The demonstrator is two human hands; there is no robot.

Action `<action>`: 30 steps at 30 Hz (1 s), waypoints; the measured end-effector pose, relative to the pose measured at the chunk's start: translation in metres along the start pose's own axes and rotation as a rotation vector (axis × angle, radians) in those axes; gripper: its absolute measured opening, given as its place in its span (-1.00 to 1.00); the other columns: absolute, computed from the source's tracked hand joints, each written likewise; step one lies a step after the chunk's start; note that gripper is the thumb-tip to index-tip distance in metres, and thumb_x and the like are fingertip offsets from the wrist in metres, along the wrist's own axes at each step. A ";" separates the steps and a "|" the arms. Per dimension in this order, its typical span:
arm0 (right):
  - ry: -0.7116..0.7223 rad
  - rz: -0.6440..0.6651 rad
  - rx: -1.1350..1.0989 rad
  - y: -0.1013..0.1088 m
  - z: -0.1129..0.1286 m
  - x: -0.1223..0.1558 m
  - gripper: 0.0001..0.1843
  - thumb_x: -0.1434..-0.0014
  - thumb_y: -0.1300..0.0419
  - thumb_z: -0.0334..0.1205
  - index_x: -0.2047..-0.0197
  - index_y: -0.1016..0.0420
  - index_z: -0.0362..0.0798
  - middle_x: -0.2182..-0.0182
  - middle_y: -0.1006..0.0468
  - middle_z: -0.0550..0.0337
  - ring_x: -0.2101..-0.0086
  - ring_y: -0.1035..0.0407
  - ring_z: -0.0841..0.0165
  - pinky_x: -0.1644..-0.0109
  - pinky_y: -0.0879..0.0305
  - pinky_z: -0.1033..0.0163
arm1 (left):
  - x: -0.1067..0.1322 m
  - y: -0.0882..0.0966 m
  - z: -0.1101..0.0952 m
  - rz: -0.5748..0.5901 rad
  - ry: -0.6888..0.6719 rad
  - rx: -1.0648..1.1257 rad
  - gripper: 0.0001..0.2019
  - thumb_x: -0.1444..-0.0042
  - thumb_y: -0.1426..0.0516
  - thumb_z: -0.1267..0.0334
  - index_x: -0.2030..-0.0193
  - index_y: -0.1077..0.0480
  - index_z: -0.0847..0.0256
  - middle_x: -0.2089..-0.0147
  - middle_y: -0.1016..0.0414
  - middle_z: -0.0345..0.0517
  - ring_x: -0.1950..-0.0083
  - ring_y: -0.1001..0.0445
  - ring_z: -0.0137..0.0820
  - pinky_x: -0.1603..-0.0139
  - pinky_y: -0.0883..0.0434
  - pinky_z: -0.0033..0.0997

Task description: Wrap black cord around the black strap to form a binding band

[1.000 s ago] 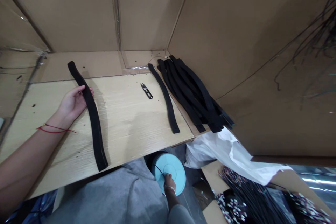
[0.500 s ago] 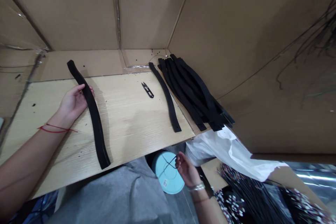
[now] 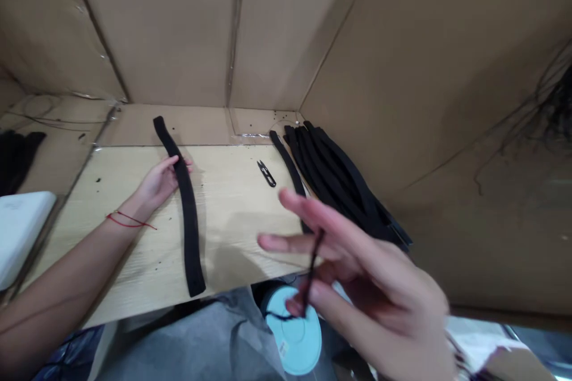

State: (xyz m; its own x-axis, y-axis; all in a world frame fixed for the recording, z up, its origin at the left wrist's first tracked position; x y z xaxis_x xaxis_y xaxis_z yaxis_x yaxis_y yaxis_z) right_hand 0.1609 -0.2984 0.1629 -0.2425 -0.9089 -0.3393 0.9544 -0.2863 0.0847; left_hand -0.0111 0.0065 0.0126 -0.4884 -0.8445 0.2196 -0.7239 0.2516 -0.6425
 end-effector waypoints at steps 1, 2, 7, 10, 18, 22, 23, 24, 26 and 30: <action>0.053 0.076 0.021 -0.017 0.000 -0.027 -0.29 -0.16 -0.23 -0.51 -0.31 -0.29 0.18 -0.32 -0.16 0.00 0.00 -0.46 0.07 0.55 -0.49 0.38 | 0.001 -0.001 -0.001 0.034 0.005 -0.009 -0.86 -0.14 -0.13 0.35 0.14 -0.41 0.27 0.25 -0.56 -0.02 0.34 -0.54 -0.41 0.34 -0.46 -0.48; 0.078 0.085 0.015 -0.033 -0.004 -0.053 -0.36 -0.21 -0.20 -0.47 -0.30 -0.31 0.20 -0.30 -0.20 0.06 0.02 -0.48 0.14 0.52 -0.49 0.43 | 0.002 -0.002 -0.001 0.063 0.015 -0.019 -0.78 -0.16 -0.13 0.32 0.04 -0.41 0.24 0.21 -0.57 0.00 0.34 -0.55 -0.38 0.34 -0.46 -0.46; -0.114 0.116 -0.332 -0.091 -0.075 -0.158 -0.51 -0.13 -0.34 -0.28 -0.14 -0.44 -0.01 -0.20 -0.37 0.05 0.17 -0.54 0.30 0.31 -0.54 0.39 | 0.002 -0.005 -0.003 0.151 0.071 -0.022 -0.64 -0.27 -0.04 0.12 -0.13 -0.38 0.18 0.14 -0.59 0.02 0.24 -0.59 -0.32 0.26 -0.48 -0.39; -0.216 -0.018 -0.446 -0.101 -0.129 -0.187 -0.47 0.01 -0.43 -0.27 -0.04 -0.47 -0.11 -0.13 -0.43 -0.03 0.24 -0.54 0.40 0.13 -0.52 0.35 | 0.001 -0.006 0.000 0.204 0.110 -0.032 -0.60 -0.27 -0.03 0.03 -0.12 -0.41 0.19 0.12 -0.58 0.08 0.24 -0.59 -0.28 0.22 -0.48 -0.34; -0.185 -0.163 -0.308 -0.085 -0.187 -0.195 -0.34 0.04 -0.41 -0.13 -0.12 -0.34 -0.04 -0.22 -0.31 0.01 -0.01 -0.46 0.28 -0.18 -0.37 0.19 | 0.007 -0.011 0.008 0.270 0.108 -0.071 -0.55 -0.06 -0.27 0.22 -0.10 -0.40 0.27 0.37 -0.51 -0.04 0.39 -0.51 -0.38 0.32 -0.44 -0.45; -0.318 -0.171 -0.061 -0.066 -0.196 -0.189 -0.32 0.02 -0.40 -0.08 -0.10 -0.37 -0.26 0.30 -0.58 -0.03 0.42 -0.51 0.29 0.33 -0.49 0.22 | 0.007 -0.009 0.005 0.249 0.083 -0.080 -0.64 -0.05 -0.29 0.24 0.02 -0.40 0.29 0.47 -0.40 -0.20 0.46 -0.40 -0.52 0.40 -0.37 -0.56; -0.342 -0.155 0.007 -0.064 -0.195 -0.188 -0.35 0.01 -0.40 -0.07 -0.05 -0.42 -0.32 0.50 -0.52 0.06 0.57 -0.42 0.33 0.48 -0.40 0.26 | 0.007 -0.009 0.004 0.240 0.074 -0.083 -0.65 -0.04 -0.30 0.24 0.04 -0.39 0.29 0.50 -0.36 -0.25 0.49 -0.36 -0.55 0.43 -0.34 -0.59; -0.347 -0.142 0.067 -0.064 -0.193 -0.186 -0.38 0.00 -0.39 -0.05 0.00 -0.47 -0.35 0.64 -0.43 0.16 0.65 -0.31 0.38 0.56 -0.31 0.29 | 0.007 -0.008 0.003 0.234 0.067 -0.089 -0.66 -0.04 -0.30 0.24 0.06 -0.39 0.29 0.52 -0.32 -0.28 0.50 -0.33 -0.58 0.46 -0.30 -0.61; -0.301 -0.125 0.148 -0.072 -0.186 -0.181 -0.40 -0.01 -0.39 -0.02 -0.01 -0.50 -0.29 0.66 -0.37 0.23 0.63 -0.26 0.44 0.53 -0.28 0.34 | 0.007 -0.009 0.003 0.237 0.061 -0.109 -0.67 -0.04 -0.31 0.23 0.09 -0.39 0.31 0.54 -0.29 -0.29 0.53 -0.29 -0.60 0.51 -0.25 -0.63; -0.176 0.146 0.056 -0.111 -0.181 -0.167 -0.28 0.00 -0.39 -0.05 -0.19 -0.33 -0.08 -0.02 -0.42 -0.01 0.14 -0.41 0.33 0.18 -0.44 0.33 | 0.006 -0.012 0.008 0.246 0.048 -0.153 -0.61 -0.01 -0.33 0.16 0.09 -0.39 0.32 0.50 -0.34 -0.26 0.57 -0.26 -0.61 0.54 -0.25 -0.60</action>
State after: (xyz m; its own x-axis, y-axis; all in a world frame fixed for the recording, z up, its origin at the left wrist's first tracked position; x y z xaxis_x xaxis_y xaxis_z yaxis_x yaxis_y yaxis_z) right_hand 0.1270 -0.0604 0.0406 -0.1336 -0.9794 -0.1512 0.9716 -0.1596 0.1749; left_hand -0.0014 -0.0056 0.0158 -0.6784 -0.7267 0.1079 -0.6439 0.5175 -0.5635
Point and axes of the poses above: each hand's wrist, its own x-axis away from the middle knuckle, its own y-axis out of the back of the hand, z = x × y, the point moved 2 cm from there along -x, towards the middle knuckle
